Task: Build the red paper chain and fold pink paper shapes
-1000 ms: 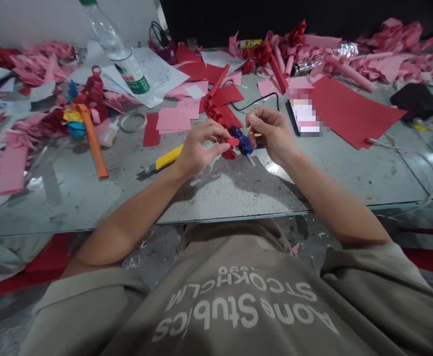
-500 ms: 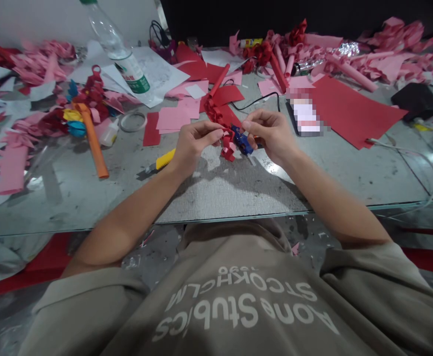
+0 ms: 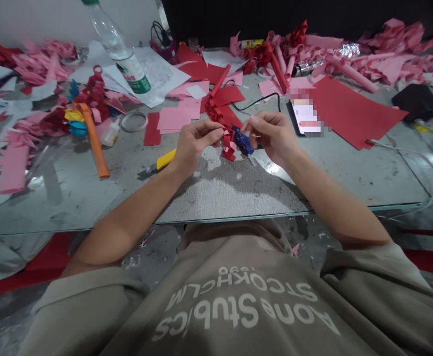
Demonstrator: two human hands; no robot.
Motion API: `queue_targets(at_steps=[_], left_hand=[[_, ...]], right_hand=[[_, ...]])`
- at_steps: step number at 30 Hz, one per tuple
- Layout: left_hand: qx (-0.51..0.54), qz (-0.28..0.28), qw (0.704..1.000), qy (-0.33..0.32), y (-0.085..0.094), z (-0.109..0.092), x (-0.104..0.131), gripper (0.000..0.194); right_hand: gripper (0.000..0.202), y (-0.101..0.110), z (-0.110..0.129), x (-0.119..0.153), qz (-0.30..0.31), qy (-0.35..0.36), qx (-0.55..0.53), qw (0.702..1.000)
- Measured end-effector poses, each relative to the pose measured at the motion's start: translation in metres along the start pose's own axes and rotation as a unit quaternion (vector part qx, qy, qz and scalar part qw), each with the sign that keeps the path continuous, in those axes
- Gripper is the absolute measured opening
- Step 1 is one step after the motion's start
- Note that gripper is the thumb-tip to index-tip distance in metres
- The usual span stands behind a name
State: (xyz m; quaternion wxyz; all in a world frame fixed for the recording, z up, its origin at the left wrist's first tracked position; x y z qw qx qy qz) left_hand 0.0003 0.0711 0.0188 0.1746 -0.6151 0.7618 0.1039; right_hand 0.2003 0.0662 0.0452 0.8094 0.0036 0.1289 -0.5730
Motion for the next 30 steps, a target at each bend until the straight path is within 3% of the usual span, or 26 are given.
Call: queue_targets(at_steps=[2, 4, 10, 14, 19, 21, 24, 27, 30], left_hand=[[0.001, -0.002, 1.000, 0.001, 0.000, -0.001, 0.000, 0.033], [0.003, -0.003, 1.000, 0.000, 0.001, -0.002, 0.000, 0.034], [0.007, -0.007, 1.000, 0.001, -0.002, -0.007, 0.001, 0.035], [-0.016, -0.001, 1.000, -0.016, -0.005, -0.015, 0.004, 0.029], [-0.086, 0.127, 0.987, -0.055, -0.026, -0.026, 0.013, 0.017], [-0.116, 0.143, 0.980, -0.073, -0.029, -0.029, 0.015, 0.016], [-0.113, 0.078, 0.987, -0.084, -0.021, -0.033, 0.012, 0.014], [-0.032, 0.019, 0.996, -0.084, -0.011, -0.039, 0.009, 0.026], [0.080, 0.061, 0.994, -0.037, -0.013, -0.041, 0.007, 0.038]], right_hand=[[0.039, -0.003, 0.005, 0.001, 0.017, 0.013, -0.024, 0.999], [0.046, -0.003, 0.010, 0.001, 0.022, 0.016, -0.043, 0.999], [0.061, 0.002, 0.027, 0.004, -0.026, 0.000, 0.015, 1.000], [0.070, -0.010, 0.035, 0.009, 0.029, -0.010, -0.045, 0.999], [0.084, -0.009, 0.031, 0.011, 0.021, -0.010, -0.028, 0.999], [0.087, -0.009, 0.030, 0.010, 0.036, 0.026, 0.000, 0.999], [0.079, -0.016, 0.032, 0.014, 0.099, 0.106, 0.014, 0.989], [0.064, -0.021, 0.032, 0.018, 0.128, 0.159, 0.030, 0.978], [0.047, -0.021, 0.028, 0.019, 0.111, 0.182, 0.053, 0.975]])
Point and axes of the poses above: each hand's wrist, its own x-axis away from the middle knuckle, its own y-axis out of the back of the hand, z = x × y, the point moved 7 cm from there along -x, towards the middle knuckle, and after that the axes turned 2 degrees about -x, right-handed, at the moved point
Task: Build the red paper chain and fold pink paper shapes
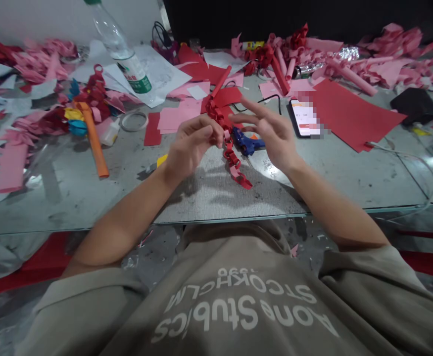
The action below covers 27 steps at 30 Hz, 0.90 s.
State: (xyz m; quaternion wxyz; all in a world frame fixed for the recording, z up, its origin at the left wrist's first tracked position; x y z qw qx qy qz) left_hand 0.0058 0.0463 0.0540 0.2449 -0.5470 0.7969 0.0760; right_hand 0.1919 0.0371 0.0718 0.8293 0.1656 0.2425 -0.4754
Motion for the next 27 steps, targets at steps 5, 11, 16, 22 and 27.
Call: queue_targets(at_steps=[5, 11, 16, 22, 27], left_hand=[[0.114, 0.093, 0.987, 0.060, -0.013, 0.001, 0.004, 0.042], [0.129, 0.117, 0.983, 0.050, -0.020, -0.005, 0.006, 0.044], [0.113, 0.142, 0.983, 0.041, -0.022, -0.005, 0.008, 0.037], [0.106, 0.086, 0.989, 0.054, -0.020, 0.004, 0.007, 0.031], [0.158, 0.118, 0.972, 0.127, -0.025, 0.015, 0.013, 0.034]], right_hand=[[0.023, 0.004, -0.005, -0.001, -0.043, 0.015, 0.097, 0.994], [0.033, -0.001, -0.004, 0.000, -0.040, -0.014, 0.064, 0.997], [0.020, -0.006, -0.001, 0.003, -0.034, -0.010, 0.075, 0.997], [0.016, -0.008, -0.010, 0.004, -0.036, -0.031, 0.048, 0.998], [0.014, -0.015, -0.005, 0.005, -0.032, -0.048, 0.021, 0.998]])
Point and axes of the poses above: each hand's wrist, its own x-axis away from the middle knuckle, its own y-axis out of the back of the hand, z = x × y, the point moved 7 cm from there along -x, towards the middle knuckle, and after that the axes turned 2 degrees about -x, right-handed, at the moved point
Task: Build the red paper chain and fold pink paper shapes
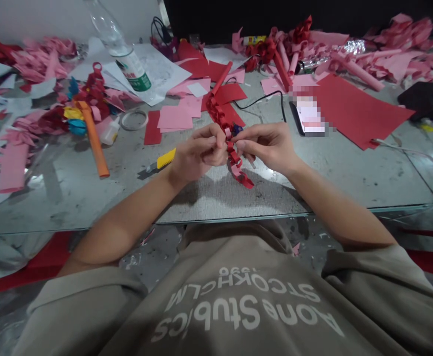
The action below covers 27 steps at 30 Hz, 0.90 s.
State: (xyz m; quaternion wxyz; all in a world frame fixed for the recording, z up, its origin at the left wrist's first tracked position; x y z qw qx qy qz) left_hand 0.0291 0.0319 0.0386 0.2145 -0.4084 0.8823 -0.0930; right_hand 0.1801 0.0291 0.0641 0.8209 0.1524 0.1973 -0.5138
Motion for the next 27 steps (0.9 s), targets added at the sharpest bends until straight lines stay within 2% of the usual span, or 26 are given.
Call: queue_targets(at_steps=[4, 10, 14, 22, 27], left_hand=[[-0.013, 0.006, 1.000, 0.013, -0.001, 0.003, 0.003, 0.042], [-0.033, 0.023, 0.999, 0.020, -0.006, 0.005, 0.003, 0.047], [-0.031, 0.032, 0.999, 0.020, -0.007, 0.006, 0.002, 0.045], [-0.051, 0.016, 0.999, 0.012, -0.004, 0.008, -0.002, 0.050], [-0.054, 0.005, 0.999, -0.001, -0.001, 0.008, -0.002, 0.043]], right_hand=[[0.016, -0.012, 0.007, 0.003, 0.044, -0.013, -0.041, 0.998], [0.019, -0.023, 0.001, 0.008, 0.093, -0.035, -0.081, 0.992], [0.020, -0.023, -0.002, 0.008, 0.094, -0.041, -0.082, 0.991], [0.026, -0.022, -0.006, 0.006, 0.077, -0.057, -0.074, 0.993], [0.025, -0.019, -0.009, 0.005, 0.041, -0.062, -0.080, 0.994]])
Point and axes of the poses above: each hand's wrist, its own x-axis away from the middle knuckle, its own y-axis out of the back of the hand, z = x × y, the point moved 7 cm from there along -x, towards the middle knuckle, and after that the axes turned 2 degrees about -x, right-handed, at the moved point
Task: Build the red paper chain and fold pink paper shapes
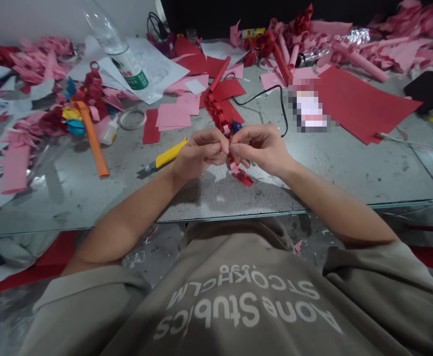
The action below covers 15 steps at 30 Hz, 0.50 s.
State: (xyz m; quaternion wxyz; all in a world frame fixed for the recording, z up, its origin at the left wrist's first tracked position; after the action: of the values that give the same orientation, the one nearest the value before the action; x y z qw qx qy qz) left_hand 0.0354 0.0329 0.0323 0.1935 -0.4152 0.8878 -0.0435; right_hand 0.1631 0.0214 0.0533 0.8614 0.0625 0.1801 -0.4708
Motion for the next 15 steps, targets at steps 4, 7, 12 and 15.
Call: queue_targets(at_steps=[4, 7, 12, 15], left_hand=[[0.008, -0.002, 1.000, -0.003, 0.0009, -0.0002, 0.0005, 0.040], [0.009, -0.008, 1.000, 0.000, 0.0027, -0.0003, 0.0011, 0.037], [0.010, -0.010, 1.000, -0.007, 0.0044, -0.0020, 0.0011, 0.037], [0.006, -0.014, 1.000, -0.001, 0.0041, -0.0023, 0.0009, 0.039]], right_hand=[[0.021, 0.0021, 0.0012, -0.0007, -0.013, 0.002, 0.000, 1.000], [0.020, 0.0041, 0.0023, -0.0009, -0.017, 0.002, 0.004, 1.000], [0.017, 0.0052, 0.0013, -0.0003, -0.007, 0.000, 0.001, 1.000], [0.015, 0.0024, -0.0008, 0.0006, 0.018, -0.004, 0.000, 1.000]])
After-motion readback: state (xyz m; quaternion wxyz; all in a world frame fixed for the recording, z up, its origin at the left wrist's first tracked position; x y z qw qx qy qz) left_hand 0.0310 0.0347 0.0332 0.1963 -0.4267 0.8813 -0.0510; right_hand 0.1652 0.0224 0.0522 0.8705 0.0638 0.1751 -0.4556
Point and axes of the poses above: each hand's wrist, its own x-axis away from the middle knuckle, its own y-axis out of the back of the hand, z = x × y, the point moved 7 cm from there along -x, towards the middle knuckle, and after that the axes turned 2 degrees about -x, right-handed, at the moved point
